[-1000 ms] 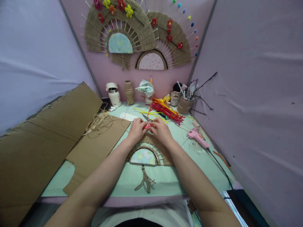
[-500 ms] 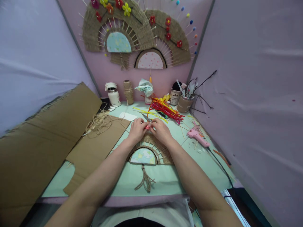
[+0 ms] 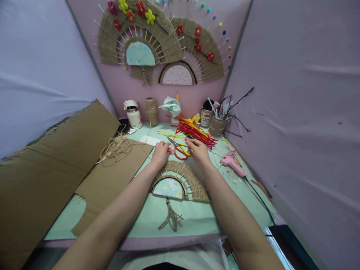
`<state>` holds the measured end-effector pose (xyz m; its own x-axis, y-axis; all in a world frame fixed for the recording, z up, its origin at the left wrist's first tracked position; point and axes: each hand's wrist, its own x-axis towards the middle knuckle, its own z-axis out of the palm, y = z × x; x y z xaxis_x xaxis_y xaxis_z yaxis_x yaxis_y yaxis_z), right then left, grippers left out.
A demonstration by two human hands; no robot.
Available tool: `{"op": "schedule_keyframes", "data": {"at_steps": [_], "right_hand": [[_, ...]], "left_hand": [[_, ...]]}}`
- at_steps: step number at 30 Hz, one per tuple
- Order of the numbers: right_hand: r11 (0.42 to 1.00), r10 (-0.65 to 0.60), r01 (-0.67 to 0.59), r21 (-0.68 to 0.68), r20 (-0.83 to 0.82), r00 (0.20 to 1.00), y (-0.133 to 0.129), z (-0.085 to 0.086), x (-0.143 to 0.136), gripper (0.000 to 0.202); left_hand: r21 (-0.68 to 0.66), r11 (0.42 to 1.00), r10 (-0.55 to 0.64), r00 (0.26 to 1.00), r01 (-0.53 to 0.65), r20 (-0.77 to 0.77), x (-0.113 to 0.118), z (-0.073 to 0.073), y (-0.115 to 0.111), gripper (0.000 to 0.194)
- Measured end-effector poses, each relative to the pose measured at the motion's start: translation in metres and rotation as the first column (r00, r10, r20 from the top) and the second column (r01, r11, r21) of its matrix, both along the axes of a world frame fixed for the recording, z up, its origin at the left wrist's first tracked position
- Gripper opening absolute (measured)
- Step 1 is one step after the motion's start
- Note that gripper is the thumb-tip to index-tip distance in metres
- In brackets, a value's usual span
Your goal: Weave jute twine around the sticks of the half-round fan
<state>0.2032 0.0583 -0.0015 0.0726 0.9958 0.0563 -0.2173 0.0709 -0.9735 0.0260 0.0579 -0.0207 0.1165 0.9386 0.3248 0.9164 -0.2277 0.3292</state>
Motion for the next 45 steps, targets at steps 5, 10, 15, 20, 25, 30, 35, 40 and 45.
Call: {"op": "schedule_keyframes", "data": {"at_steps": [5,10,15,20,25,30,35,40,45], "right_hand": [[0.995,0.079,-0.082,0.05,0.048,0.996,-0.007,0.002,-0.004,0.03],[0.882,-0.005,-0.213,0.419,0.462,0.887,-0.023,0.006,-0.013,0.017],[0.796,-0.097,-0.329,0.507,0.644,0.759,-0.034,0.005,-0.023,0.014],[0.87,-0.045,-0.228,0.437,0.529,0.847,-0.031,0.002,-0.024,0.022],[0.852,-0.033,-0.265,0.451,0.552,0.833,-0.03,0.001,-0.022,0.022],[0.82,-0.085,-0.302,0.487,0.625,0.776,-0.03,-0.001,-0.022,0.025],[0.817,-0.128,-0.262,0.513,0.604,0.786,-0.029,-0.001,-0.021,0.026],[0.819,-0.098,-0.281,0.5,0.604,0.791,-0.03,-0.001,-0.023,0.029],[0.813,-0.066,-0.319,0.488,0.621,0.781,-0.029,-0.005,-0.024,0.035]], "left_hand": [[0.028,0.997,-0.08,0.853,0.077,0.516,0.007,0.017,-0.013,0.031],[-0.2,0.873,0.195,0.056,0.445,0.979,0.013,0.03,-0.038,0.026],[-0.173,0.855,0.275,-0.144,0.489,0.951,0.007,0.026,-0.046,0.023],[-0.206,0.852,0.321,-0.17,0.482,0.931,0.005,0.026,-0.044,0.019],[-0.221,0.878,0.318,-0.171,0.424,0.933,0.007,0.027,-0.044,0.027],[-0.242,0.882,0.315,-0.124,0.405,0.941,0.01,0.031,-0.048,0.028],[-0.285,0.87,0.338,-0.067,0.402,0.939,0.01,0.035,-0.049,0.029],[-0.274,0.881,0.289,0.02,0.386,0.957,0.008,0.032,-0.048,0.03],[-0.24,0.909,0.226,0.079,0.341,0.971,0.007,0.022,-0.043,0.039]]}}
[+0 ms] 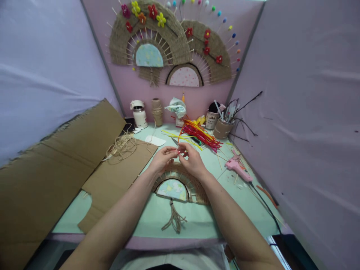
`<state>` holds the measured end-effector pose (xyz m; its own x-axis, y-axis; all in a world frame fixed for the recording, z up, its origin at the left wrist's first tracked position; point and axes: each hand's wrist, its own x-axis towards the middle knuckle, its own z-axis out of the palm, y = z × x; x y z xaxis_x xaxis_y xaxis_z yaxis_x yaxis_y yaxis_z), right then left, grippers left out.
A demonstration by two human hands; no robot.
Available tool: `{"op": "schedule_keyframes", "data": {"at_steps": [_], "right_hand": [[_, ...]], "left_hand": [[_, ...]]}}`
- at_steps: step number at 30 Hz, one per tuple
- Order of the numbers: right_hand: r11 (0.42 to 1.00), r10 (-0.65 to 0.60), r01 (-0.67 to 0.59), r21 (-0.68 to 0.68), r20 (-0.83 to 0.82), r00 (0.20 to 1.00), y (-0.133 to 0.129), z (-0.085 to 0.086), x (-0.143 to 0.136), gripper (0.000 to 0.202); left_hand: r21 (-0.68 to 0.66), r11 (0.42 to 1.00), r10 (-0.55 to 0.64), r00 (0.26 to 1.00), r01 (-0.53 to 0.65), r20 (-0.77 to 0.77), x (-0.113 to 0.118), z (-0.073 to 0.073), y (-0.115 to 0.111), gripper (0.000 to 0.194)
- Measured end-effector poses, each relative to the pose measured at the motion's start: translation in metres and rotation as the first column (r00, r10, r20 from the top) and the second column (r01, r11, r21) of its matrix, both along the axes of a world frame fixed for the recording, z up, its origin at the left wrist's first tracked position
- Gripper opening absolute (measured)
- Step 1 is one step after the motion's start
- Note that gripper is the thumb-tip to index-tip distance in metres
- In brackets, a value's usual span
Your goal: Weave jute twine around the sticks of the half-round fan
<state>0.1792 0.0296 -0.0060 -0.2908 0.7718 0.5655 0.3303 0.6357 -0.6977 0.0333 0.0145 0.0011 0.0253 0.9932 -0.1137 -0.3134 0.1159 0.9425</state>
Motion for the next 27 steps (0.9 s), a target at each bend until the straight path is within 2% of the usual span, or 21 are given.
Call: {"op": "schedule_keyframes", "data": {"at_steps": [3,10,16,18,20,22,24,26,27], "right_hand": [[1.0,0.016,-0.016,0.021,0.027,1.0,0.001,-0.003,0.0,0.04],[0.999,0.026,-0.031,0.036,0.12,0.992,0.002,-0.005,0.0,0.041],[0.999,-0.019,0.009,0.045,0.22,0.975,-0.003,-0.002,-0.002,0.046],[1.0,-0.013,0.015,-0.006,0.173,0.985,-0.003,-0.001,-0.002,0.043],[0.996,-0.014,0.018,-0.092,0.041,0.999,0.0,0.002,0.001,0.037],[0.986,-0.062,0.04,-0.163,-0.129,0.99,0.004,0.009,0.007,0.029],[0.977,-0.138,0.092,-0.193,-0.24,0.961,0.011,0.018,0.015,0.024],[0.971,-0.159,0.112,-0.21,-0.227,0.961,0.02,0.028,0.022,0.026],[0.971,-0.132,0.089,-0.22,-0.186,0.974,0.025,0.032,0.023,0.028]], "left_hand": [[0.024,0.999,0.031,0.998,-0.03,-0.055,-0.001,-0.005,0.003,0.042],[0.056,0.998,0.039,0.987,-0.031,-0.156,-0.003,-0.008,0.005,0.034],[0.074,0.997,-0.018,0.98,0.034,-0.199,0.001,-0.011,0.003,0.029],[0.077,0.997,-0.009,0.973,0.027,-0.229,0.001,-0.009,0.003,0.027],[0.09,0.995,0.056,0.97,-0.036,-0.238,-0.002,-0.006,0.004,0.022],[0.054,0.988,0.15,0.979,-0.144,-0.135,-0.009,-0.002,0.007,0.018],[-0.058,0.976,0.214,0.975,-0.21,0.068,-0.019,0.002,0.011,0.017],[-0.117,0.972,0.226,0.955,-0.206,0.19,-0.027,0.004,0.014,0.014],[-0.126,0.972,0.224,0.947,-0.199,0.231,-0.029,0.005,0.015,0.013]]}}
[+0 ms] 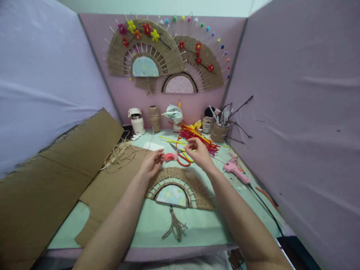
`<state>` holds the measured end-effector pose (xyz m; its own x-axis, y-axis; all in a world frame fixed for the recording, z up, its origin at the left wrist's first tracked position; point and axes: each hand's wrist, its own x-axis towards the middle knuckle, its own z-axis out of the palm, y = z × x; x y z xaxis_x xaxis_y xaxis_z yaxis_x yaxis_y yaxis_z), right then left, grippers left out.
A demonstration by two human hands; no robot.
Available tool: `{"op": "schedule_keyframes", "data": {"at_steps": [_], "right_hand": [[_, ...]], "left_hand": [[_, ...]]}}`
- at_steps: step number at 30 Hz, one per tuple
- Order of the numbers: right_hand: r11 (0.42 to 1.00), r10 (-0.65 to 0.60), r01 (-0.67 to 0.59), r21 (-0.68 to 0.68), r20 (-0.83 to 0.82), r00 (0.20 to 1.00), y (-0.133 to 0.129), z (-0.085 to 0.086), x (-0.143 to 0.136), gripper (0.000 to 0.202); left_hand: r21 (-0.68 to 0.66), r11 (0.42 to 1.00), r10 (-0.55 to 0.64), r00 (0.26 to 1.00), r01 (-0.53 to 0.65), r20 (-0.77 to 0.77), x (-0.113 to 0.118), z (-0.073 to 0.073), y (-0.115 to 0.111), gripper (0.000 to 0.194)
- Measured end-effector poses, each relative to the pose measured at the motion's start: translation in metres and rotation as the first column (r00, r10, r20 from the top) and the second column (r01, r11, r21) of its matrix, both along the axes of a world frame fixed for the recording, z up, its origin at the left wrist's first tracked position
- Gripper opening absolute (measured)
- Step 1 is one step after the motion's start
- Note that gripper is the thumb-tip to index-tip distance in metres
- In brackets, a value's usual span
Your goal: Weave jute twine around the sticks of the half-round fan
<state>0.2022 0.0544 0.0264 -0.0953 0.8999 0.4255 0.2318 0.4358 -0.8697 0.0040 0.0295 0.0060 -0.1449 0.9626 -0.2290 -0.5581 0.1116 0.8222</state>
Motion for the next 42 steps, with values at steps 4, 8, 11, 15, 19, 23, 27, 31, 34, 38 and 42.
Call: {"op": "schedule_keyframes", "data": {"at_steps": [4,8,11,15,19,23,27,31,34,38,42], "right_hand": [[0.999,0.046,-0.049,0.007,0.234,0.971,0.023,0.006,-0.011,0.023],[0.999,0.048,-0.051,-0.003,0.434,0.9,0.041,-0.007,-0.032,0.017],[0.997,0.072,-0.082,-0.003,0.509,0.857,0.047,-0.021,-0.043,0.019],[0.993,0.053,-0.104,0.049,0.611,0.79,0.046,-0.035,-0.047,0.025],[0.987,0.044,-0.134,0.088,0.655,0.754,0.046,-0.041,-0.047,0.029],[0.983,0.039,-0.151,0.109,0.672,0.739,0.045,-0.043,-0.047,0.029],[0.984,0.074,-0.162,0.081,0.638,0.766,0.041,-0.041,-0.047,0.033],[0.983,0.074,-0.156,0.098,0.565,0.822,0.041,-0.039,-0.047,0.034],[0.989,0.056,-0.115,0.092,0.487,0.871,0.046,-0.039,-0.049,0.03],[0.991,0.116,-0.097,-0.093,0.233,0.965,0.056,-0.043,-0.054,0.031],[0.98,0.103,-0.065,-0.188,0.196,0.975,0.061,-0.045,-0.058,0.026]], "left_hand": [[0.03,0.999,-0.024,0.994,0.021,0.111,-0.003,0.0,0.001,0.014],[0.042,0.998,-0.044,0.982,0.037,0.182,-0.004,0.002,0.0,0.01],[0.039,0.999,-0.046,0.975,0.039,0.219,-0.008,0.002,0.0,0.007],[0.018,0.999,-0.039,0.961,0.035,0.275,-0.01,0.001,0.001,0.019],[-0.032,0.999,-0.026,0.935,0.04,0.355,-0.008,0.004,0.0,0.012],[-0.08,0.995,-0.028,0.922,0.063,0.385,-0.006,0.003,0.001,0.024],[-0.131,0.987,-0.024,0.904,0.088,0.427,-0.005,-0.001,0.003,0.036],[-0.154,0.985,0.006,0.886,0.074,0.464,-0.005,-0.001,0.003,0.031],[-0.178,0.982,0.028,0.876,0.067,0.481,-0.005,0.001,0.002,0.028],[-0.202,0.976,0.027,0.87,0.084,0.493,-0.007,0.001,0.002,0.021],[-0.203,0.974,0.011,0.872,0.102,0.49,-0.008,-0.003,0.003,0.02]]}}
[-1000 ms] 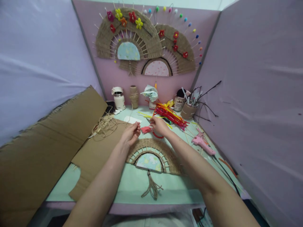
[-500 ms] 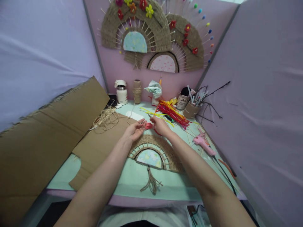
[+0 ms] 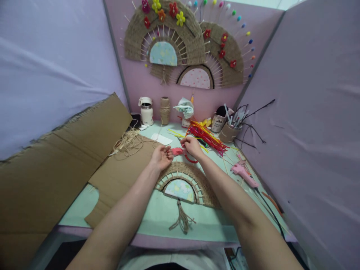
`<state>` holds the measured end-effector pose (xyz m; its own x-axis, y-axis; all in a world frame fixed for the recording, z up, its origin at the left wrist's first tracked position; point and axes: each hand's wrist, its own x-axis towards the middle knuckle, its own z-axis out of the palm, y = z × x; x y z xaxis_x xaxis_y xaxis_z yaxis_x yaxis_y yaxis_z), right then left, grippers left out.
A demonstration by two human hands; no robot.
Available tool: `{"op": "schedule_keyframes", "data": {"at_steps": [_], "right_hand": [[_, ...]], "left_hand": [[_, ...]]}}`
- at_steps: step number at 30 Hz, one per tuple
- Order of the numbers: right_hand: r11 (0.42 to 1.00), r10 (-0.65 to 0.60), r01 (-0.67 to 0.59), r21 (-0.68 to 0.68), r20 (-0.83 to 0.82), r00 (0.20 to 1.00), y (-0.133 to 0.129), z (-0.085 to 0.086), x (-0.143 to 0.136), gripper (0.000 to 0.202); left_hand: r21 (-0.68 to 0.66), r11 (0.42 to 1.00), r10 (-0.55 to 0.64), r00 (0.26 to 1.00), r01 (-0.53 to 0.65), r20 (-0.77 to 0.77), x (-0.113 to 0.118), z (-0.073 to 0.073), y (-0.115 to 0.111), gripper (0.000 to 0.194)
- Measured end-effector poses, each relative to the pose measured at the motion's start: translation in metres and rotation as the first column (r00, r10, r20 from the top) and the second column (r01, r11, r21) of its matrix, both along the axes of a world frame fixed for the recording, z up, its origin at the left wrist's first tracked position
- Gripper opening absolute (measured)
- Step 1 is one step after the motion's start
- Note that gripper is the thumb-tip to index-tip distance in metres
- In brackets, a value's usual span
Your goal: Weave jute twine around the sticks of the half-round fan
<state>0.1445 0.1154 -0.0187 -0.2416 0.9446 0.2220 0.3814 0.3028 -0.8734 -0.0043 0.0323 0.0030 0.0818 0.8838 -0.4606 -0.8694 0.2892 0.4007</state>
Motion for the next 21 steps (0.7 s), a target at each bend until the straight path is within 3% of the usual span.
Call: {"op": "schedule_keyframes", "data": {"at_steps": [6,10,21], "right_hand": [[0.981,-0.065,0.021,0.193,0.227,0.972,-0.001,0.0004,0.0013,0.013],[0.979,-0.06,0.013,0.202,0.23,0.971,-0.0012,0.0004,0.0018,0.01],[0.992,-0.034,0.017,0.122,0.146,0.989,-0.0036,-0.0031,0.0023,0.024]], "left_hand": [[0.01,1.0,-0.011,1.0,0.012,-0.018,0.0023,-0.0038,0.0014,0.015],[0.002,1.0,-0.004,1.0,0.004,-0.019,0.0022,-0.0047,0.0031,0.013],[0.003,1.0,0.008,0.998,-0.008,-0.061,0.0014,-0.0023,0.002,0.014]]}}
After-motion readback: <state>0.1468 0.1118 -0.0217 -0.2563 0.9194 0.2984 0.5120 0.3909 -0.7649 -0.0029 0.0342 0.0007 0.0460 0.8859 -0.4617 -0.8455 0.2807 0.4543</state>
